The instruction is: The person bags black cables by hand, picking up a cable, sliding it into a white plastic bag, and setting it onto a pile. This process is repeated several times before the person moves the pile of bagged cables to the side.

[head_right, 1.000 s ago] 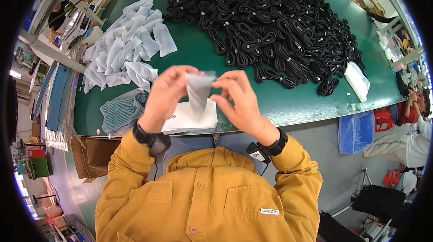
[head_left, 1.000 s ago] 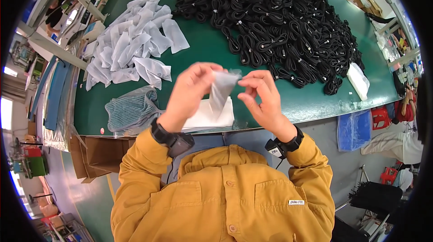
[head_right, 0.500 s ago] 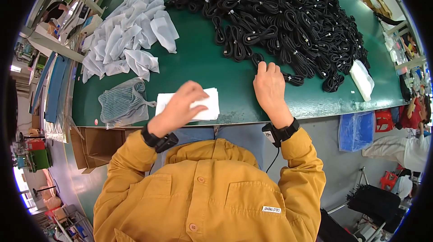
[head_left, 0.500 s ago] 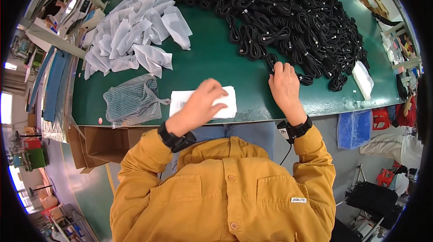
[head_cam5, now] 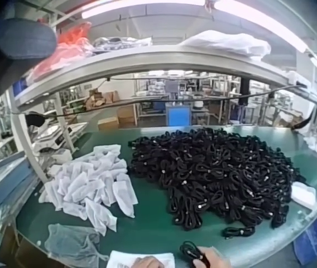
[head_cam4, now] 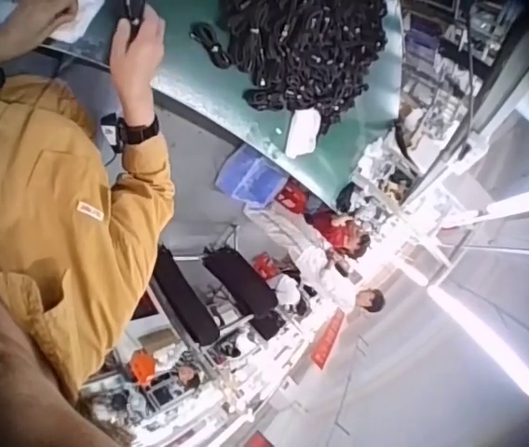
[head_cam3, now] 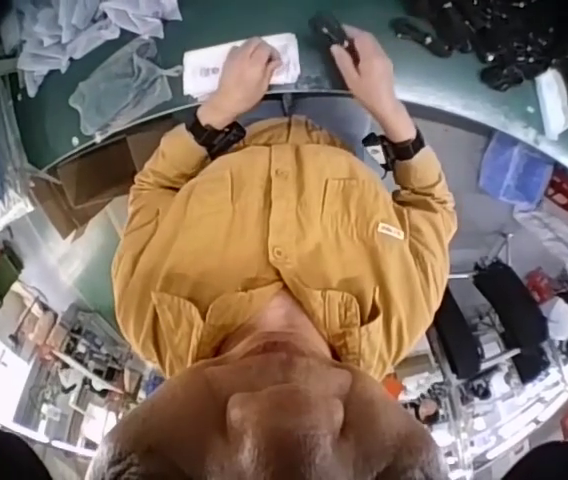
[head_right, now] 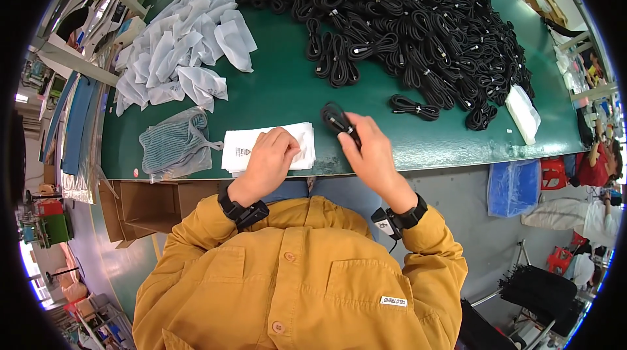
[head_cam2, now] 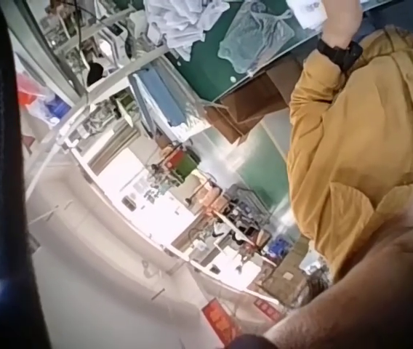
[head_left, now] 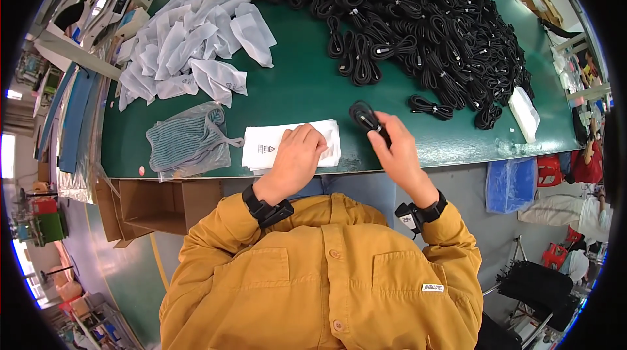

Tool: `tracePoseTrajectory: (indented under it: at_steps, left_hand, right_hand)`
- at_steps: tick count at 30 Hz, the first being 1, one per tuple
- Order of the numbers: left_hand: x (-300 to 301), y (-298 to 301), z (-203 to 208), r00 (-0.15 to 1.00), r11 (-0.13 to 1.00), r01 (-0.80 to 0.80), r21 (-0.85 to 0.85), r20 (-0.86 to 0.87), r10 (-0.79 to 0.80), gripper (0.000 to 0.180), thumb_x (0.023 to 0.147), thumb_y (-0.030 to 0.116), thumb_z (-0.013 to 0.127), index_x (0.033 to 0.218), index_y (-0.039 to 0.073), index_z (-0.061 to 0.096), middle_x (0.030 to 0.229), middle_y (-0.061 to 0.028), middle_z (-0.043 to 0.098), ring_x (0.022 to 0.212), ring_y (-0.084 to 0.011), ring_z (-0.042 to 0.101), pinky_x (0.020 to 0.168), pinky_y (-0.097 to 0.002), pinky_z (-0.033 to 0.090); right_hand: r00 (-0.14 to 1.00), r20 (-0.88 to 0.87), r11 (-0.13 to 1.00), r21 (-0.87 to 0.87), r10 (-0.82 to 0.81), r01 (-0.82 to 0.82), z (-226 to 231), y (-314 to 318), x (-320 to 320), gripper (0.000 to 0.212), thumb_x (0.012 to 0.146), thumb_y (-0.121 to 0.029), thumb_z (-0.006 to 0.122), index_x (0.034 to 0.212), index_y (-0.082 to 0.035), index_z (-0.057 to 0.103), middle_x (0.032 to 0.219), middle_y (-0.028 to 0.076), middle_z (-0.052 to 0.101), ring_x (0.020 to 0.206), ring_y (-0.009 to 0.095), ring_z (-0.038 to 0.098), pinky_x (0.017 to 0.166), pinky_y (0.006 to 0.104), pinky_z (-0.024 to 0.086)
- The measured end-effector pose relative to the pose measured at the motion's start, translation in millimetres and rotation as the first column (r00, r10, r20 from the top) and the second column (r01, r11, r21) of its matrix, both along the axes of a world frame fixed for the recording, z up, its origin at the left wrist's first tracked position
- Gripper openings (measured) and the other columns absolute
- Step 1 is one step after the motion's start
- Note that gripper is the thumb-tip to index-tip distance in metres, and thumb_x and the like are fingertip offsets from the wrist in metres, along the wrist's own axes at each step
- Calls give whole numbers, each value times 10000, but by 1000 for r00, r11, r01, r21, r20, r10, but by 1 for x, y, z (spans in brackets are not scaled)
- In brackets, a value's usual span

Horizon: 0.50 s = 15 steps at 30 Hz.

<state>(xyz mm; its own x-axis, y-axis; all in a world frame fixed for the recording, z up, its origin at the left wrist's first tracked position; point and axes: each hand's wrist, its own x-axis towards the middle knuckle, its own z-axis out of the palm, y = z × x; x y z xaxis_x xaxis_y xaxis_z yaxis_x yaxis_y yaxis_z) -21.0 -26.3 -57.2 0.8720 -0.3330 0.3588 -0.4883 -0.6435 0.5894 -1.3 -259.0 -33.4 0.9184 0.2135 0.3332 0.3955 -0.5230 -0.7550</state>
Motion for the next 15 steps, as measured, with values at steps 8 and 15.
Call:
tracePoseTrajectory:
  at_steps: [8, 15]
  left_hand:
    - [-4, -13, 8, 994, 996, -33, 78, 110, 25, 119, 792, 57, 707, 887, 79, 640, 836, -44, 540, 787, -246, 545, 715, -362, 387]
    - [-2, -4, 1, 994, 998, -47, -29, 97, 50, 92, 782, 46, 715, 846, 71, 654, 829, -46, 571, 801, -243, 568, 712, -357, 406]
  right_hand:
    - [999, 27, 994, -99, 43, -40, 4, 5, -7, 316, 885, -79, 668, 1177, 1, 576, 888, 138, 569, 702, 272, 573, 617, 334, 471]
    - [996, 40, 992, -107, 77, -72, -1, 6, -14, 323, 845, -59, 703, 1147, -13, 597, 893, 125, 578, 698, 291, 592, 597, 357, 485]
